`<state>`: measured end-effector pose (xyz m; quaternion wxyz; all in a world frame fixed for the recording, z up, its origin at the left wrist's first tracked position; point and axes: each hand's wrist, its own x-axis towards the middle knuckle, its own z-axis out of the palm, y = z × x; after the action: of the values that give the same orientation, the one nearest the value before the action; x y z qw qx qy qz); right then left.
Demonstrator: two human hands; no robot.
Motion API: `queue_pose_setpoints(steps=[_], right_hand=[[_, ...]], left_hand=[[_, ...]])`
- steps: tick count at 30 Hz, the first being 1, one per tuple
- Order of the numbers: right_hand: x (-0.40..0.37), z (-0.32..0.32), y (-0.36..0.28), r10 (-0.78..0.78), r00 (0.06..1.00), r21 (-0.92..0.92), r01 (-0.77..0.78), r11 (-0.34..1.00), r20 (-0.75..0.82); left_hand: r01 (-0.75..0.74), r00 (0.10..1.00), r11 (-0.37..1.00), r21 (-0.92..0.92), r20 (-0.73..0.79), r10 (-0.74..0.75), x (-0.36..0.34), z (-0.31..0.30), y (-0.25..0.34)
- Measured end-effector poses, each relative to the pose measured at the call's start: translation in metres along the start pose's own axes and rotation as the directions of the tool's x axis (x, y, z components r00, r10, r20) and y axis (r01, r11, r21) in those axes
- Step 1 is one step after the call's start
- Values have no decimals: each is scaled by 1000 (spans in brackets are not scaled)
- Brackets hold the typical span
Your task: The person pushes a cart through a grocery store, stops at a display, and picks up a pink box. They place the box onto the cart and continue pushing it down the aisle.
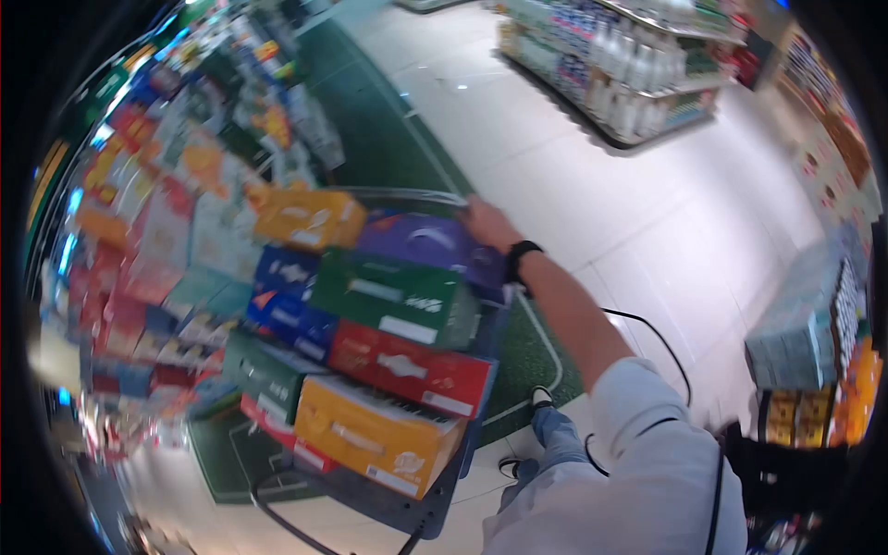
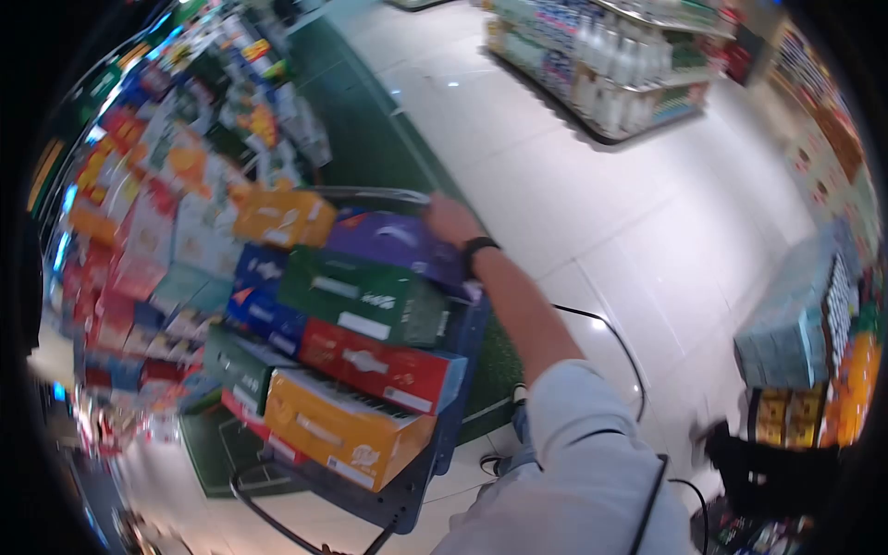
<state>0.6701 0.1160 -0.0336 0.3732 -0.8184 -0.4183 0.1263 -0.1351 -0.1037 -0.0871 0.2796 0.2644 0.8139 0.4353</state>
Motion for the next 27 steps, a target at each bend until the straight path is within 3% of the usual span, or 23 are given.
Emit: queue_pose_setpoints(steps=[2,3,4,5,13,21,27], right_hand=[[0,3,5,-43,999,13,43,999,13],[3,6,10,-27,999,-1,27,1000,-18],[-1,5,16,-98,994,-65,95,993,-52],[0,3,21,-84,996,-120,83,989,-8],[-28,0,29,6,1000,-70,-4,998,23],[-85,5,17,64,998,-106,-64,992,-2],[-109,-5,-4,40,999,-144,-40,989,-2]], left_hand=[[-176,984,979,105,60,171,36,-9,-24],[85,995,995,59,-55,-82,42,-1,-9],[61,994,995,82,-98,-53,-15,23,59],[18,999,997,81,-45,-14,-14,20,65],[-116,993,980,162,31,112,50,23,84],[-193,975,767,612,30,221,93,31,123],[-238,954,677,697,37,297,125,35,128]])
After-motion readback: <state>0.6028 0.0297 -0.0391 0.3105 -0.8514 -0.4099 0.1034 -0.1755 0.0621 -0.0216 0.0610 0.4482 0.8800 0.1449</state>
